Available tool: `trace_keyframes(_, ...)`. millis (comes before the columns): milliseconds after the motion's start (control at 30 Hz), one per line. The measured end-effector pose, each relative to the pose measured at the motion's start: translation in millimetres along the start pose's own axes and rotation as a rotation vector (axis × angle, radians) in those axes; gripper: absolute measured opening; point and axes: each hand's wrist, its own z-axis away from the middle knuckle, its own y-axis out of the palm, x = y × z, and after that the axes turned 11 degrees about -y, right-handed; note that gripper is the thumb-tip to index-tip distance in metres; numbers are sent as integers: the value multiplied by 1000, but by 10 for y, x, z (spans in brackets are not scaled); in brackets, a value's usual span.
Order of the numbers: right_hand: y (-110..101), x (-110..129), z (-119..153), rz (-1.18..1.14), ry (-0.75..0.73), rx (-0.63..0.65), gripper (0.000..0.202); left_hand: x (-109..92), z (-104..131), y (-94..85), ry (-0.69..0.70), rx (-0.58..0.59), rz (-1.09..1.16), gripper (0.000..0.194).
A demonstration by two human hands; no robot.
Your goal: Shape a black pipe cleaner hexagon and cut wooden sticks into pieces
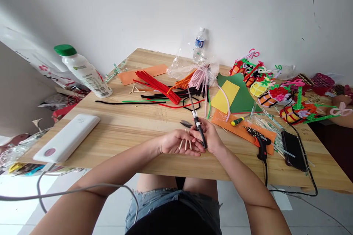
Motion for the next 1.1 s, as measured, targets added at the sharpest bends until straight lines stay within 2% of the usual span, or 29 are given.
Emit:
trace_keyframes(167, 12, 14, -9, -1, -42, 18, 56, -12, 19, -26, -39, 12, -23, 16)
trace_keyframes(300, 17, 19, -17, 28, -60, 21, 56, -25, 38, 1, -84, -19, -23, 11)
trace_keyframes(467, 27, 32, -11, 98, -72, 37, 54, -9, 32, 26, -174, -86, -39, 14)
trace_keyframes(733, 20, 11, -17, 163, -18, 144, 58, 34, 32, 49, -251, -84, 3, 8)
trace_keyframes(833, 16, 20, -31, 182, -67, 154, 57, 63, 16, 57, -221, -89, 7, 14)
trace_keyframes(900, 2, 44, -42, 191, -95, 160, 55, 76, 10, 68, -150, -117, 16, 19)
trace_keyframes(1000, -56, 106, -61, 197, -106, 164, 53, 63, 17, 81, -38, -173, 35, 15)
trace_keyframes(1100, -150, 176, -79, 219, -144, 135, 52, 26, 38, 81, -21, -112, 25, 20)
